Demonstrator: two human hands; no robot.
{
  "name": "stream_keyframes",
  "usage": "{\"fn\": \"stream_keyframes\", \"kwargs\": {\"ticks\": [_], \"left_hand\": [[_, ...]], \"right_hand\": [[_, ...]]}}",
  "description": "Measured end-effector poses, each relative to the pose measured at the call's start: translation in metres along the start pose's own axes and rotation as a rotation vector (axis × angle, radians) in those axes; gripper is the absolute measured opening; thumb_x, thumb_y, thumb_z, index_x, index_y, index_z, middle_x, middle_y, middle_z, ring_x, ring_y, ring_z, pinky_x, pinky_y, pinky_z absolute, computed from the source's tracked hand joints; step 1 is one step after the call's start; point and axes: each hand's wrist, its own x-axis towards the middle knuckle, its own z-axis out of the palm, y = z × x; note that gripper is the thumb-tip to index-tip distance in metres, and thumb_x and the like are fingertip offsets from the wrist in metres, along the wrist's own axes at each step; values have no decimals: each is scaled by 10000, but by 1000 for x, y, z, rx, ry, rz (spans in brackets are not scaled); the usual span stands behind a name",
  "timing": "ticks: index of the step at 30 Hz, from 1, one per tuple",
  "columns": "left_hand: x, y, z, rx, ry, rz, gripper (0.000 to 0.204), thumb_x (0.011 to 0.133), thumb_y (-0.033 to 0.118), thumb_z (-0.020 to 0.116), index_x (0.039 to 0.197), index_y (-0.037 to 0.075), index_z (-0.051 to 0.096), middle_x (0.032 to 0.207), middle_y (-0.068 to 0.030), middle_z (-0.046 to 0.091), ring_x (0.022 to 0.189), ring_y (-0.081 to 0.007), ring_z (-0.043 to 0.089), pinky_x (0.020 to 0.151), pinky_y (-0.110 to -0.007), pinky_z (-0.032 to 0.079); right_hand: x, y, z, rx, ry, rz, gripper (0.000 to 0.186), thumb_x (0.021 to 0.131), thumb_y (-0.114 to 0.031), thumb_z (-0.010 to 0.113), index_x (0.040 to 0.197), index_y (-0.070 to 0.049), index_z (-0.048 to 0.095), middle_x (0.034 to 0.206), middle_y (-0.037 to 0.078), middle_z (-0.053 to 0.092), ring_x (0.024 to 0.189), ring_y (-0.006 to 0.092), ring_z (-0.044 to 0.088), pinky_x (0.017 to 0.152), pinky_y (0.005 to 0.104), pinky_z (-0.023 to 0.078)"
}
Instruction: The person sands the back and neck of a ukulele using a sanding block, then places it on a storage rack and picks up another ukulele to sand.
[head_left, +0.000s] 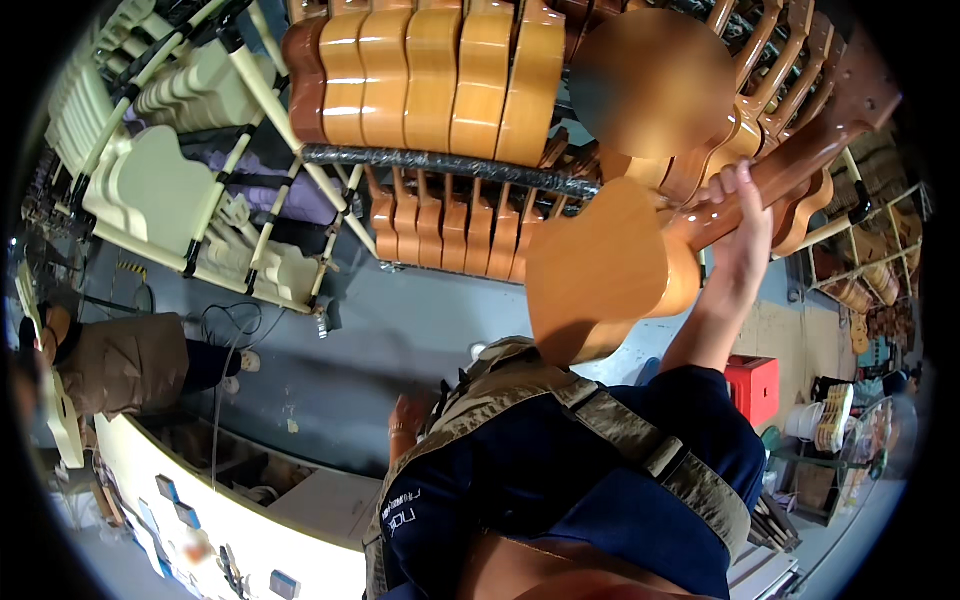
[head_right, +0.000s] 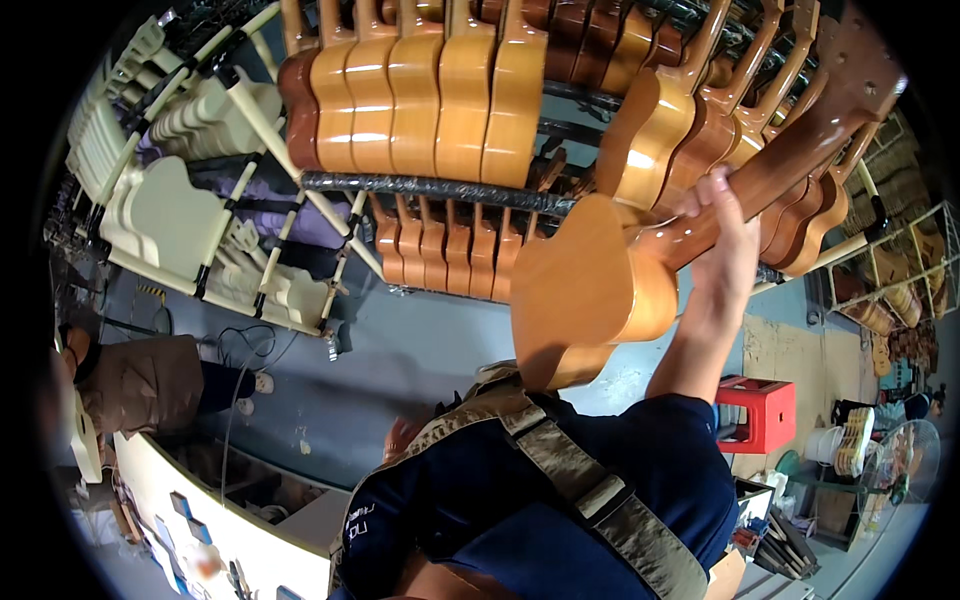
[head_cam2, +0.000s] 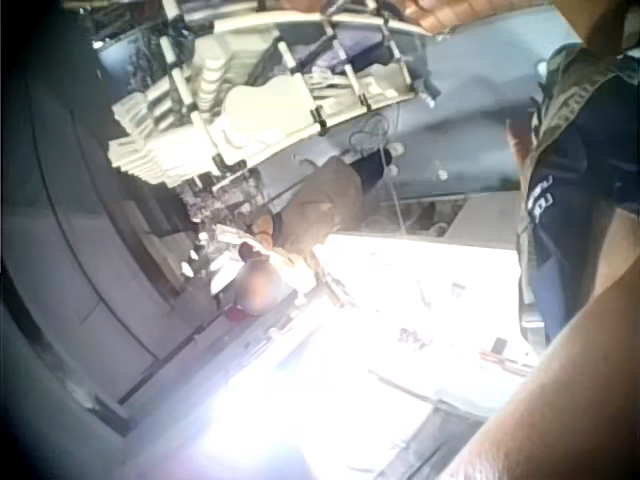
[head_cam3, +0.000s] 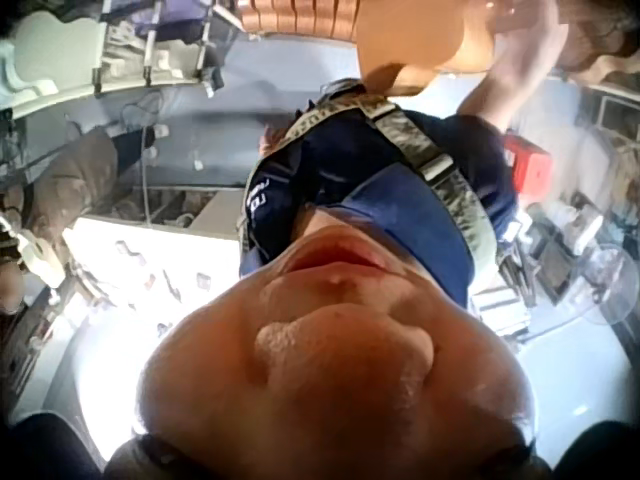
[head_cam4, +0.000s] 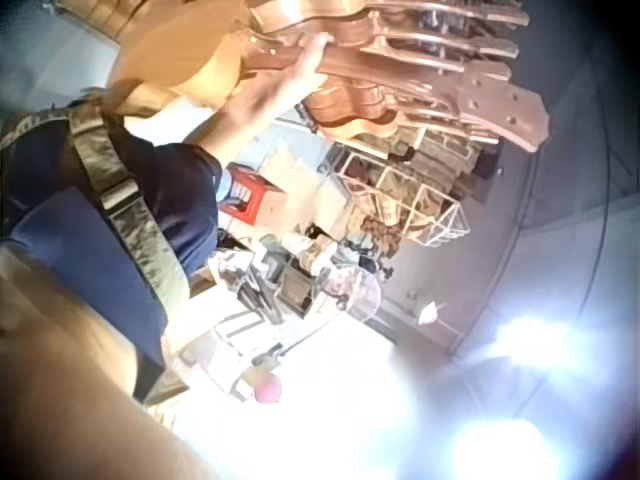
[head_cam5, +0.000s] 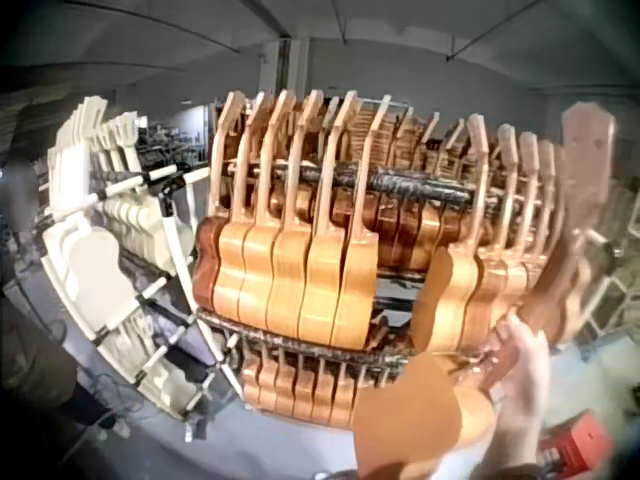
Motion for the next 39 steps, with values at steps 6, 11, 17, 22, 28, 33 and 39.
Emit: {"fn": "stream_keyframes", "kwargs": {"ticks": [6, 11, 17, 22, 28, 33, 39], "left_hand": [[-5, -38, -11, 269, 235, -1, 356, 898, 310, 541, 1137, 46, 547, 1077, -146, 614, 1016, -296, 594, 855, -426, 471], [-18, -55, -30, 452, 359, 39, 339, 887, 301, 538, 1101, 40, 570, 1058, -153, 623, 1007, -300, 598, 854, -425, 473], [-15, -70, -42, 684, 448, 92, 323, 874, 291, 535, 1059, 34, 598, 1036, -163, 633, 997, -306, 604, 853, -424, 474], [4, -85, -46, 825, 543, 100, 313, 863, 282, 532, 1024, 28, 621, 1018, -171, 642, 989, -310, 608, 852, -423, 475], [22, -124, -59, 878, 612, 32, 306, 850, 272, 529, 981, 22, 648, 995, -180, 653, 978, -316, 614, 850, -422, 477], [45, -197, -96, 897, 613, -2, 305, 839, 264, 527, 946, 17, 671, 977, -188, 662, 970, -320, 618, 849, -421, 478], [-10, -137, -33, 568, 766, -62, 364, 767, 339, 573, 920, 32, 694, 946, -197, 669, 922, -345, 638, 839, -362, 490]], "right_hand": [[96, -13, -6, 1, -21, -214, 214, 867, -121, 619, 1022, -21, 509, 792, 17, 491, 716, 147, 497, 572, 283, 431], [183, 17, 24, -40, -46, -383, 174, 829, -81, 660, 955, -7, 564, 714, 2, 537, 636, 88, 501, 558, 217, 387], [290, 90, 11, -572, -22, -472, 382, 809, -296, 692, 1052, -21, 585, 836, 54, 604, 761, 154, 561, 669, 282, 453], [302, 132, 7, -1652, 517, -984, 710, 744, -405, 690, 1314, -74, 428, 1352, 115, 415, 1253, 284, 364, 1019, 482, 271], [287, 136, 21, -1574, 504, -875, 910, 720, -384, 740, 1432, -98, 250, 1429, 148, 327, 1286, 314, 341, 1034, 508, 266], [215, 131, 79, -1087, -85, -1095, 592, 847, -225, 624, 1355, -23, 397, 1388, 204, 386, 1261, 362, 376, 1049, 449, 267], [316, 204, 134, -861, -376, -287, 530, 791, -278, 710, 1131, 76, 512, 1064, 179, 607, 964, 267, 575, 870, 347, 438]]}}
